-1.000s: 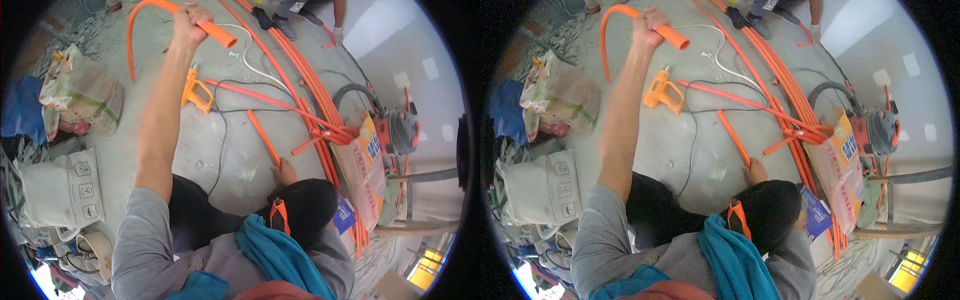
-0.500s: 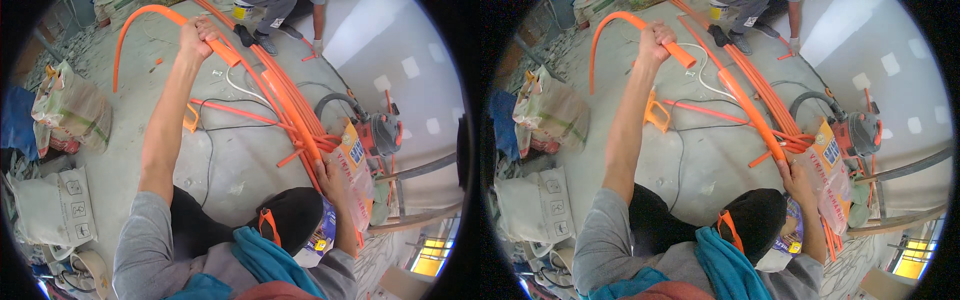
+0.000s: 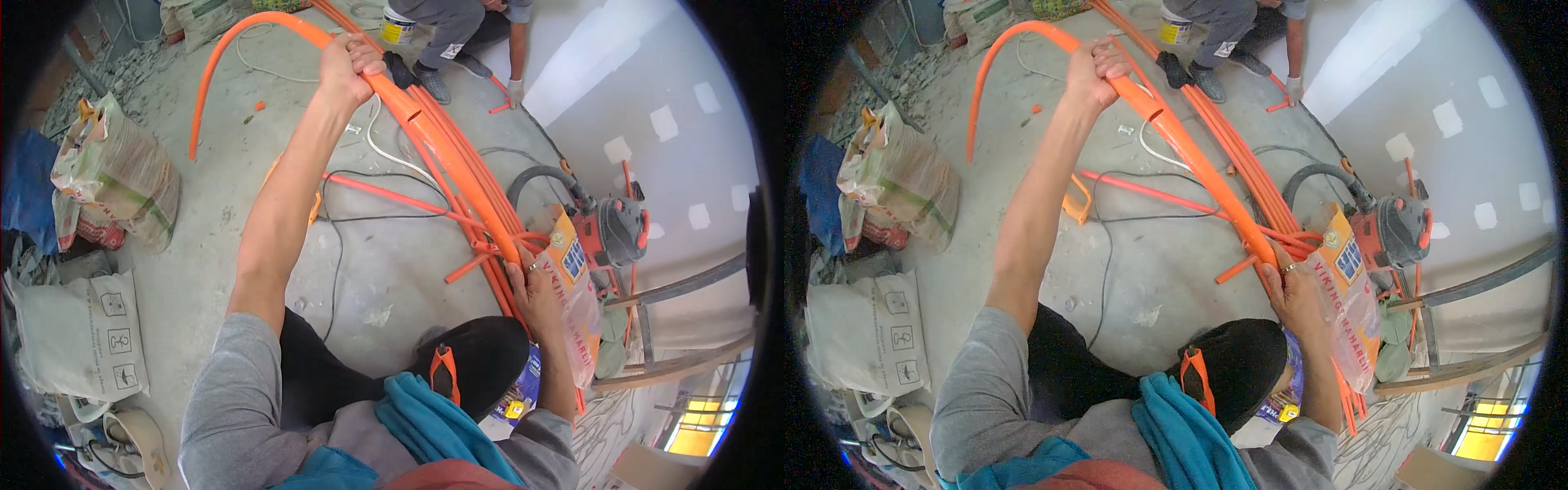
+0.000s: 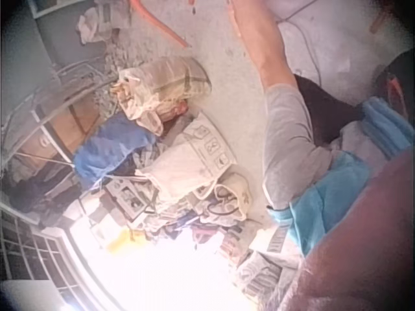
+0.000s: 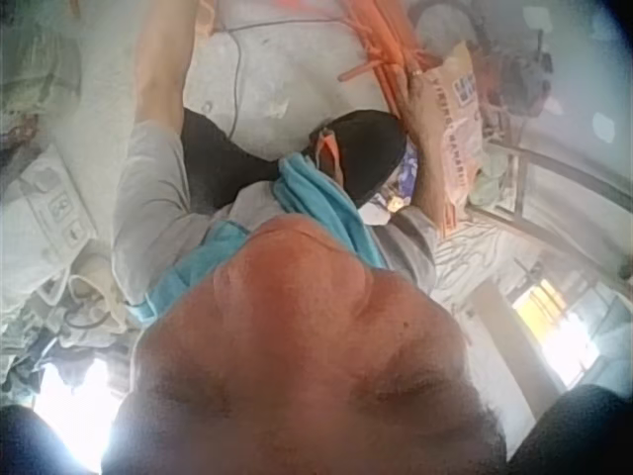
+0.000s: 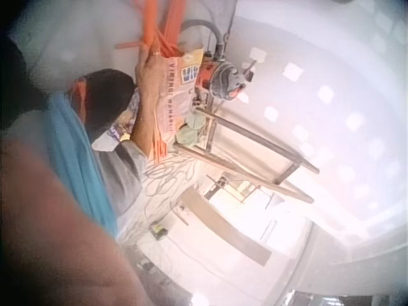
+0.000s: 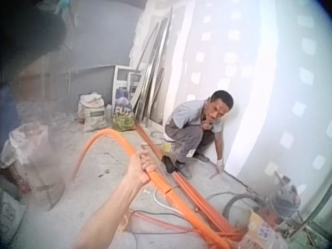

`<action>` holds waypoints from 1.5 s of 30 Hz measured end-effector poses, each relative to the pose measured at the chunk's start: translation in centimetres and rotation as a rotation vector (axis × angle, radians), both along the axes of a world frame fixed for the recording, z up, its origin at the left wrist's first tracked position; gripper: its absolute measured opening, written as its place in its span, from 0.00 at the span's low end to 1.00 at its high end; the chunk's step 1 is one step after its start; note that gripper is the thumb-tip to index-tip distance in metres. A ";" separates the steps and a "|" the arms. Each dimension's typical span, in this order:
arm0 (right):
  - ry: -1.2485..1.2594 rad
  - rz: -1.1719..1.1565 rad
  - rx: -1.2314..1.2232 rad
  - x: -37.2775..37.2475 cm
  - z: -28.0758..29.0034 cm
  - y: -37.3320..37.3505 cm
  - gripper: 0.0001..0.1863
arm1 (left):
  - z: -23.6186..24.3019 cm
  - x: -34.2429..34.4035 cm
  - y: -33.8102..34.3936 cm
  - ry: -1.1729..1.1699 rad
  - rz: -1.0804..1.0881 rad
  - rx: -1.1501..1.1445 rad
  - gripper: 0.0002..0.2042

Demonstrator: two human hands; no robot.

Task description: The person heats an orange pipe with a heat gun, bends it, and connects it to other orange pipes by hand.

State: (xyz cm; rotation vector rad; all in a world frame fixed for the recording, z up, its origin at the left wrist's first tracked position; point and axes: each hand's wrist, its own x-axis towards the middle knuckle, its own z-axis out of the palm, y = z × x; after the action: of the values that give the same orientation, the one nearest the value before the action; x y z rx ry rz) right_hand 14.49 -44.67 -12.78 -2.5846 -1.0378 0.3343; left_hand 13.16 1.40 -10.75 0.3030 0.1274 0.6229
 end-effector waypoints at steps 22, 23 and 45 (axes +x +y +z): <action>-0.233 0.136 0.242 0.8 -1.7 0.1 0.27 | 1.4 -0.2 -1.1 0.045 0.037 0.009 0.19; -0.234 0.138 0.246 1.0 -2.1 0.0 0.27 | 1.5 -0.3 -1.1 0.048 0.030 0.005 0.19; -0.261 0.151 0.249 2.4 -0.1 0.6 0.24 | 2.1 -0.9 -0.9 -0.015 0.023 0.134 0.19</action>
State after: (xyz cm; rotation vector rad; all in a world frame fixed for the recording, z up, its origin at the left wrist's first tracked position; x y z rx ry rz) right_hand 16.88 -44.05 -12.91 -2.3726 -1.2779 -0.0977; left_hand 12.24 0.46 -8.69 0.4266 0.0747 0.6582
